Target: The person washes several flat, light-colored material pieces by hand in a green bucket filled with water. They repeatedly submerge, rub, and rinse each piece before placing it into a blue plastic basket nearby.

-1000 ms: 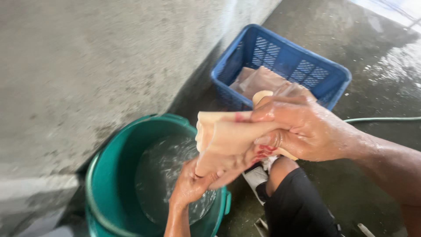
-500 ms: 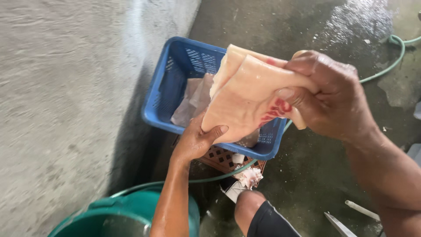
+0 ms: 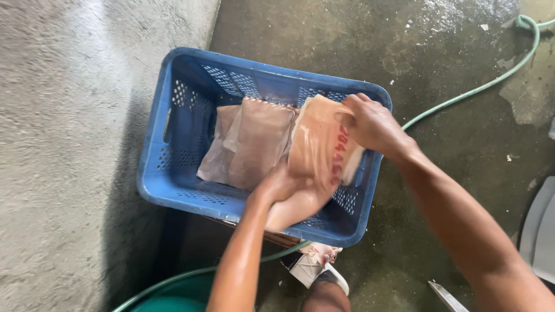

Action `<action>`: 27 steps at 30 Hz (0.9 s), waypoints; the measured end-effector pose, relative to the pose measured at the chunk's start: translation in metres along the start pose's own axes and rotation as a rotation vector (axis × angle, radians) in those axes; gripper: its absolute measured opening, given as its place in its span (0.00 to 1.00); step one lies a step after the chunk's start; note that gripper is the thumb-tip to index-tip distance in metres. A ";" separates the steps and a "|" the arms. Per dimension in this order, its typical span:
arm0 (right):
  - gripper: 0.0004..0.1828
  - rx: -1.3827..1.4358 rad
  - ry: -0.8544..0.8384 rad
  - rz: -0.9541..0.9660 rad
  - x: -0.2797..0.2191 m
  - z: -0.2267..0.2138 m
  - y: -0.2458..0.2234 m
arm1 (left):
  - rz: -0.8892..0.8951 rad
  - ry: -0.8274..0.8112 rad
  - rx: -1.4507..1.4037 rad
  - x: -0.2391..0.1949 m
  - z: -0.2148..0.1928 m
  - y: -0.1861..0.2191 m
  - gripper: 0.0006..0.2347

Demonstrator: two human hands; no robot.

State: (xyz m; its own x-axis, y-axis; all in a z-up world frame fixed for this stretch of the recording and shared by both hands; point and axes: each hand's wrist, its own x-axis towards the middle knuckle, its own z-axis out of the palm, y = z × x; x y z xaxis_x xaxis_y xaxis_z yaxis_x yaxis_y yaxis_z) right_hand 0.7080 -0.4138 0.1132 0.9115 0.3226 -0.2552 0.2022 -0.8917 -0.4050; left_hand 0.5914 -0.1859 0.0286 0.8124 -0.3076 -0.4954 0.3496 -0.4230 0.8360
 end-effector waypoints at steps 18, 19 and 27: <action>0.54 -0.328 -0.310 0.102 0.041 0.073 0.005 | -0.173 0.332 0.446 0.059 0.049 -0.002 0.53; 0.53 -0.304 -0.278 0.086 0.037 0.070 0.003 | -0.147 0.382 0.418 0.056 0.048 0.004 0.52; 0.43 0.121 0.115 -0.201 -0.031 0.061 -0.042 | 0.002 0.600 0.266 -0.023 0.031 0.062 0.44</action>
State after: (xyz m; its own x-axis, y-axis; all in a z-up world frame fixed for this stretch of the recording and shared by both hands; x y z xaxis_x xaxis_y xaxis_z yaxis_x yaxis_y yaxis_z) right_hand 0.6494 -0.3668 0.0845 0.8934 0.4452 -0.0600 0.3455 -0.7664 -0.5415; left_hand 0.5798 -0.2308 0.0844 0.9592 0.1878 -0.2114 0.2828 -0.6429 0.7118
